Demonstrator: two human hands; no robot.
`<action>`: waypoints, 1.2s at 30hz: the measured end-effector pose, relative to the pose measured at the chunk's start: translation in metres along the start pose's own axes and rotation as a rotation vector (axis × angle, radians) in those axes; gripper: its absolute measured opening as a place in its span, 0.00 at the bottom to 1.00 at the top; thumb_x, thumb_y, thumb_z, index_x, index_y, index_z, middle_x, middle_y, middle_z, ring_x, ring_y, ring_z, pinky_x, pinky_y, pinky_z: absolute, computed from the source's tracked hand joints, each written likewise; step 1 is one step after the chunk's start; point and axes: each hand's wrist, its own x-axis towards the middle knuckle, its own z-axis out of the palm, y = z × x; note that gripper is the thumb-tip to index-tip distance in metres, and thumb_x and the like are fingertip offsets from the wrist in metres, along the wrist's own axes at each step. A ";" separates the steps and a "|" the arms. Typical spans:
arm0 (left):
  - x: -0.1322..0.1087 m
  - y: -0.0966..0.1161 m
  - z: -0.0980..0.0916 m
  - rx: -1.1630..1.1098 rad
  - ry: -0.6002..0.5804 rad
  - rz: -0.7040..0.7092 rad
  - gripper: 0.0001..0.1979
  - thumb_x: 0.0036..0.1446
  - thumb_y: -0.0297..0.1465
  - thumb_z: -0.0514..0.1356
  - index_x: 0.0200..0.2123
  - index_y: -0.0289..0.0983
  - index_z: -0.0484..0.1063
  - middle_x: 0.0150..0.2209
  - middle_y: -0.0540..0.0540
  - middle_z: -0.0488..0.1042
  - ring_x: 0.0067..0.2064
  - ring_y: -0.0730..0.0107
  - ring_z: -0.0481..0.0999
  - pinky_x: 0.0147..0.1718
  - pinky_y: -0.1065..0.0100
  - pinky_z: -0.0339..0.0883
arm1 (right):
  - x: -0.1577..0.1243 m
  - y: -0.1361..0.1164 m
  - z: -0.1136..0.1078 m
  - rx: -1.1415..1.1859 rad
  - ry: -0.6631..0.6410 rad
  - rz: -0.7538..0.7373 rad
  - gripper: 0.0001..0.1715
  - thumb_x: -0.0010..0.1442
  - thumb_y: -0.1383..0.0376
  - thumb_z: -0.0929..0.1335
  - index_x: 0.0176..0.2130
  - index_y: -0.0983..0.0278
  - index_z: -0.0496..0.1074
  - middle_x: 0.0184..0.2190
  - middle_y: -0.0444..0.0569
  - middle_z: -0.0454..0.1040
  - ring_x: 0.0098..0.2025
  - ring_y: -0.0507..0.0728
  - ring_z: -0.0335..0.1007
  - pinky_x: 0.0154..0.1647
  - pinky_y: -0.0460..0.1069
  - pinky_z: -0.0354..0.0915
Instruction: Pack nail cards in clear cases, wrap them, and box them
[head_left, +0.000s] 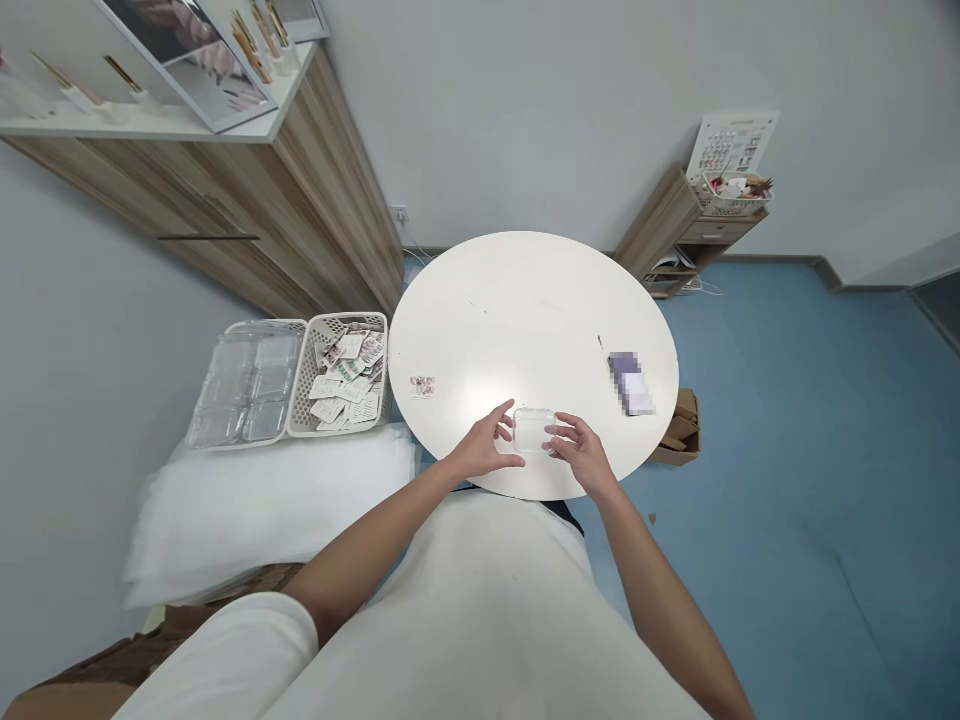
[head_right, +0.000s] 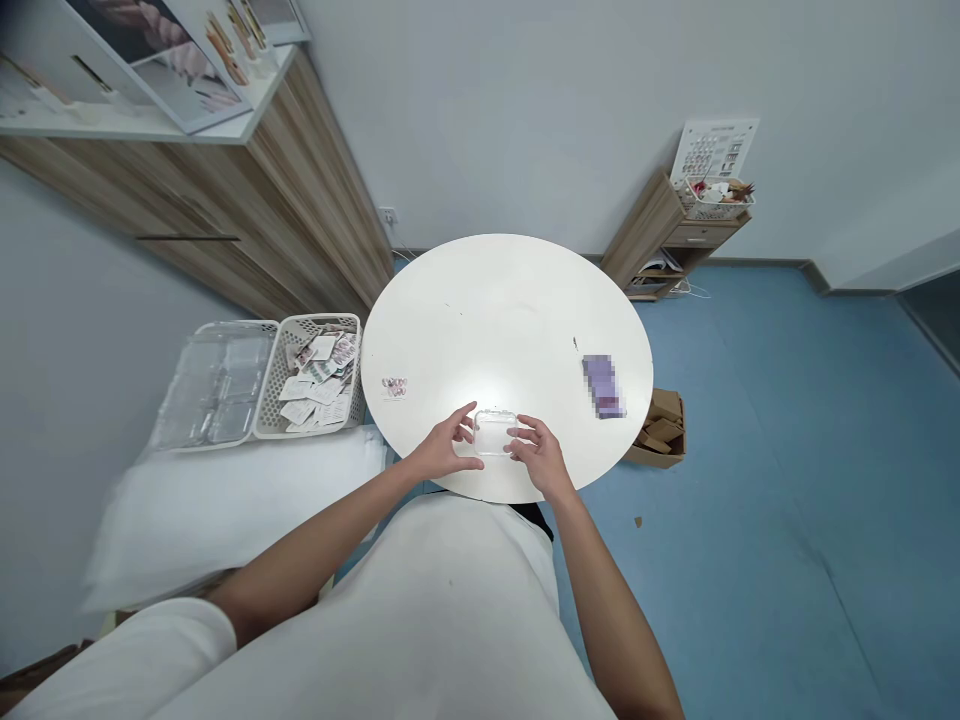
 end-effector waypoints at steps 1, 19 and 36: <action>0.001 0.000 -0.001 0.045 -0.006 0.025 0.49 0.33 0.37 0.69 0.58 0.45 0.49 0.44 0.47 0.66 0.36 0.71 0.70 0.42 0.63 0.63 | 0.001 0.001 -0.001 -0.004 0.000 -0.001 0.28 0.47 0.58 0.69 0.48 0.58 0.62 0.44 0.51 0.71 0.33 0.54 0.73 0.39 0.54 0.66; 0.029 0.016 0.006 -0.010 -0.022 0.008 0.37 0.36 0.34 0.68 0.53 0.43 0.60 0.36 0.49 0.68 0.36 0.71 0.67 0.39 0.67 0.61 | 0.034 -0.018 -0.049 -0.588 -0.344 -0.376 0.39 0.44 0.59 0.72 0.54 0.53 0.57 0.61 0.50 0.49 0.60 0.61 0.49 0.53 0.59 0.59; 0.023 0.000 0.026 -0.143 -0.019 -0.056 0.41 0.39 0.33 0.67 0.57 0.44 0.54 0.31 0.52 0.63 0.32 0.74 0.64 0.35 0.69 0.60 | 0.038 0.002 -0.048 -0.596 -0.287 -0.499 0.29 0.43 0.64 0.71 0.47 0.58 0.64 0.56 0.52 0.60 0.55 0.61 0.59 0.50 0.58 0.62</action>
